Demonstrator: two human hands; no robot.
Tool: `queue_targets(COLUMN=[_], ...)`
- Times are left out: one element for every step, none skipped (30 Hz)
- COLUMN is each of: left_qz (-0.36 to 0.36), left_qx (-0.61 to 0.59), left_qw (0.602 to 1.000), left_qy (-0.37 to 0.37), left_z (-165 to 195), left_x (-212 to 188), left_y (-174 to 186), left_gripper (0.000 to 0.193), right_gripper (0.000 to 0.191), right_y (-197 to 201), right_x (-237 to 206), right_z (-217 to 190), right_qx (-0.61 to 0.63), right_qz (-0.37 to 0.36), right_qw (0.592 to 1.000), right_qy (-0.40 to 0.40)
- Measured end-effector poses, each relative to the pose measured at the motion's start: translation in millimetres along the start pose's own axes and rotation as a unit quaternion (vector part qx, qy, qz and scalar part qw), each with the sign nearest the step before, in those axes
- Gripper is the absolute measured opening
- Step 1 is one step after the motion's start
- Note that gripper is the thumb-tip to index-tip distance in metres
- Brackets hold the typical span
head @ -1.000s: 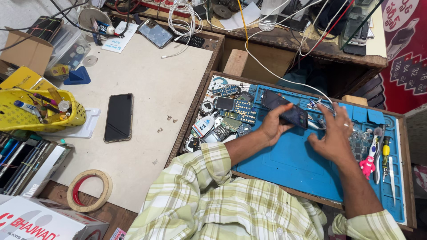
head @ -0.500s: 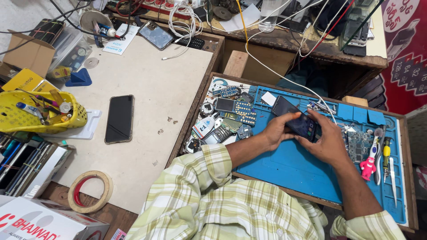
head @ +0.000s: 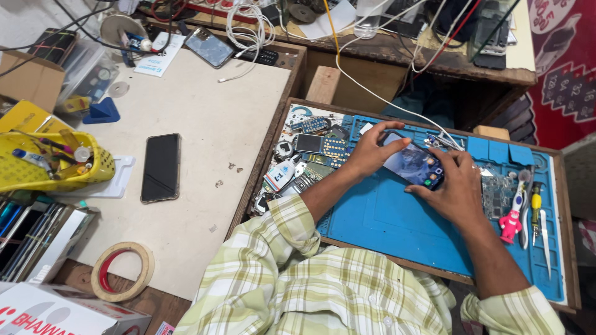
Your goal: The person uses a prying tool to separate the back cover from a smartphone, then tests the screen by swiping and pressing buttons. They continue prying and finally remove the back cover, exposing the internal components.
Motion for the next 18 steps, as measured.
queue_targets(left_qz=[0.001,0.003,0.004,0.006,-0.019,-0.044,-0.068,-0.076,-0.085,-0.092,-0.106,-0.119,-0.132,-0.155,-0.178,-0.202,-0.204,-0.206], left_qx=[-0.006,-0.015,-0.023,-0.031,-0.066,-0.1,-0.135,-0.138,-0.14,-0.143,-0.151,-0.159,-0.167,-0.152,-0.137,-0.121,-0.056,0.008], left_qw=[1.0,1.0,1.0,0.999,0.997,0.994,0.988,0.986,0.983,0.979,0.977,0.974,0.971,0.972,0.972,0.971,0.977,0.978], left_qy=[0.007,0.013,0.018,0.023,0.023,0.021,0.021,0.051,0.08,0.109,0.109,0.109,0.108,0.089,0.071,0.053,0.036,0.021], left_z=[-0.9,-1.9,-3.0,-4.1,-4.7,-4.9,-4.7,-7.4,-9.1,-9.9,-6.2,-1.4,4.1,12.5,20.9,29.2,36.6,44.1], left_x=[-0.9,-1.2,-1.1,-0.9,-0.3,0.1,0.1,-0.3,-0.8,-1.4,-1.2,-1.5,-2.7,-4.9,-8.8,-14.3,-20.3,-27.3], left_y=[-2.1,-4.1,-5.2,-4.6,-5.5,-5.3,-5.1,-4.3,-4.4,-4.5,-4.1,-2.6,-0.1,2.1,3.3,2.1,1.1,-1.7], left_gripper=[0.049,0.048,0.049,0.05,0.053,0.057,0.062,0.065,0.068,0.071,0.069,0.068,0.067,0.066,0.066,0.066,0.067,0.068], right_gripper=[0.095,0.092,0.09,0.087,0.08,0.073,0.066,0.055,0.044,0.033,0.031,0.03,0.031,0.033,0.035,0.037,0.038,0.038], right_y=[-1.1,-0.1,0.5,1.7,1.3,0.1,-0.5,-2.2,-4.2,-6.0,-6.8,-7.7,-8.4,-7.8,-6.9,-6.3,-7.9,-10.6], right_x=[-1.3,-2.7,-4.0,-6.1,-7.9,-9.2,-11.3,-14.0,-16.1,-18.0,-20.1,-21.9,-23.7,-25.8,-28.3,-31.2,-31.7,-33.8], right_z=[2.1,0.5,-1.0,-2.0,-3.7,-6.3,-8.7,-11.3,-14.8,-18.3,-22.4,-26.5,-30.6,-34.2,-37.4,-40.2,-39.5,-39.0], right_qx=[0.005,0.002,-0.002,-0.005,-0.017,-0.03,-0.042,-0.056,-0.07,-0.084,-0.101,-0.117,-0.134,-0.139,-0.144,-0.149,-0.155,-0.159], right_qz=[-0.007,0.005,0.019,0.032,0.035,0.038,0.04,0.035,0.031,0.026,0.024,0.023,0.021,0.028,0.034,0.041,0.02,-0.002], right_qw=[1.0,1.0,1.0,0.999,0.999,0.998,0.997,0.996,0.994,0.992,0.989,0.986,0.982,0.979,0.976,0.973,0.975,0.976], right_qy=[-0.02,-0.008,0.003,0.015,0.029,0.043,0.057,0.067,0.077,0.087,0.102,0.117,0.133,0.147,0.16,0.173,0.161,0.149])
Point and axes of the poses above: each hand's wrist, its own x-axis towards the middle knuckle, its own y-axis out of the back of the hand, z = x × y, the point moved 6 cm from there along x, towards the middle knuckle, and after that the axes turned 10 degrees about -z, right-handed, at the moved point
